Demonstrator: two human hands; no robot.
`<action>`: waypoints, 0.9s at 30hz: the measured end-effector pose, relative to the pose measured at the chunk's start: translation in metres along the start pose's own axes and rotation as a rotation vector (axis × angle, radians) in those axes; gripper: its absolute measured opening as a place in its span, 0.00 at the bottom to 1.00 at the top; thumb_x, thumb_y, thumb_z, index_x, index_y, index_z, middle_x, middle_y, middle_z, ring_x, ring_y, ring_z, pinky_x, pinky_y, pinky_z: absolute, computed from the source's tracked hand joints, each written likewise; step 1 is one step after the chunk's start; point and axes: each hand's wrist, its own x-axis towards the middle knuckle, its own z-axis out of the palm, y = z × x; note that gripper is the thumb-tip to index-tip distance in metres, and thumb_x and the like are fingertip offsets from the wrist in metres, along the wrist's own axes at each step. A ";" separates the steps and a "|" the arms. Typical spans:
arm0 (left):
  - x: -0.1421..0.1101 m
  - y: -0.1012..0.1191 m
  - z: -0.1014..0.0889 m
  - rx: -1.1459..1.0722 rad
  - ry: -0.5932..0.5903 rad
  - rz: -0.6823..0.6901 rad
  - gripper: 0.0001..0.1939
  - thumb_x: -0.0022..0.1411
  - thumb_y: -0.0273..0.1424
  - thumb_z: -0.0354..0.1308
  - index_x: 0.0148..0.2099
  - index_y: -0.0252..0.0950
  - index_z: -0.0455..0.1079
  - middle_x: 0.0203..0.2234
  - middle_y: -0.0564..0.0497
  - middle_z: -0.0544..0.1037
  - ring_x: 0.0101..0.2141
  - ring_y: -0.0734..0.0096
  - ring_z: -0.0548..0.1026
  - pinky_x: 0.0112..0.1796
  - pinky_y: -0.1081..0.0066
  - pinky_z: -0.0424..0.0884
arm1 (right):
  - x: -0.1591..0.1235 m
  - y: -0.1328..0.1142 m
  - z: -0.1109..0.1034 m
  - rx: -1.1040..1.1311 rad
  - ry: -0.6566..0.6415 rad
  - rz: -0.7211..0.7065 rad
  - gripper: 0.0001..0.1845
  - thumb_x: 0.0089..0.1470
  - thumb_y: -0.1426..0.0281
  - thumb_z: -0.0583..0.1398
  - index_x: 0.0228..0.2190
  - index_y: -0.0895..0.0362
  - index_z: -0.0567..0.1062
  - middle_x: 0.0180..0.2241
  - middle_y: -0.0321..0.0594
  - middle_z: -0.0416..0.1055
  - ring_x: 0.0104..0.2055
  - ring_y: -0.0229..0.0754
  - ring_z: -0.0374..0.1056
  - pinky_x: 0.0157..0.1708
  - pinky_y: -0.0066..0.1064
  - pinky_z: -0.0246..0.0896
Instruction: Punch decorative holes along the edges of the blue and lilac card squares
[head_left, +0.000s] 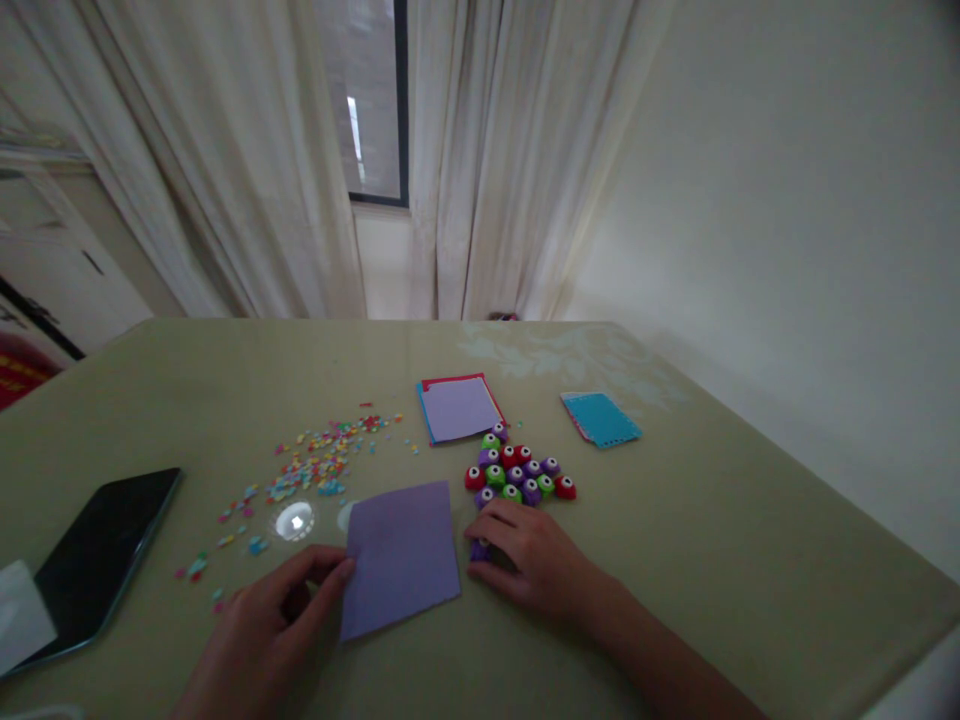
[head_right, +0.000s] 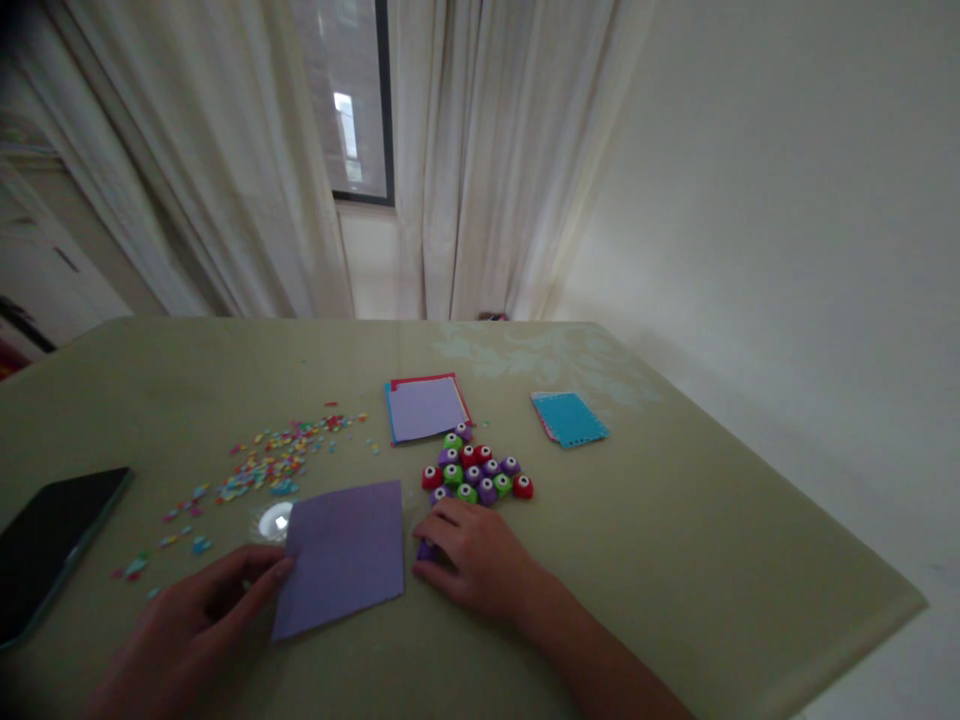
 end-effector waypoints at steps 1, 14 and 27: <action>0.000 0.000 0.000 0.004 -0.004 -0.002 0.23 0.64 0.55 0.60 0.41 0.42 0.82 0.24 0.53 0.79 0.27 0.61 0.79 0.29 0.71 0.74 | 0.000 0.000 0.000 -0.004 0.001 -0.003 0.15 0.67 0.63 0.65 0.52 0.55 0.78 0.49 0.45 0.77 0.50 0.48 0.73 0.50 0.36 0.66; 0.000 -0.001 -0.001 0.011 -0.013 0.006 0.23 0.63 0.56 0.61 0.41 0.42 0.82 0.24 0.53 0.80 0.27 0.60 0.79 0.28 0.71 0.73 | 0.000 0.000 -0.001 -0.004 -0.015 0.005 0.15 0.67 0.63 0.65 0.52 0.55 0.78 0.49 0.45 0.76 0.50 0.48 0.73 0.50 0.36 0.66; -0.001 0.003 -0.001 -0.015 -0.017 -0.006 0.23 0.62 0.56 0.61 0.41 0.43 0.83 0.24 0.53 0.80 0.29 0.59 0.79 0.30 0.70 0.75 | 0.000 -0.001 -0.001 -0.013 -0.010 0.008 0.14 0.67 0.63 0.65 0.52 0.55 0.78 0.49 0.45 0.77 0.50 0.48 0.73 0.49 0.36 0.66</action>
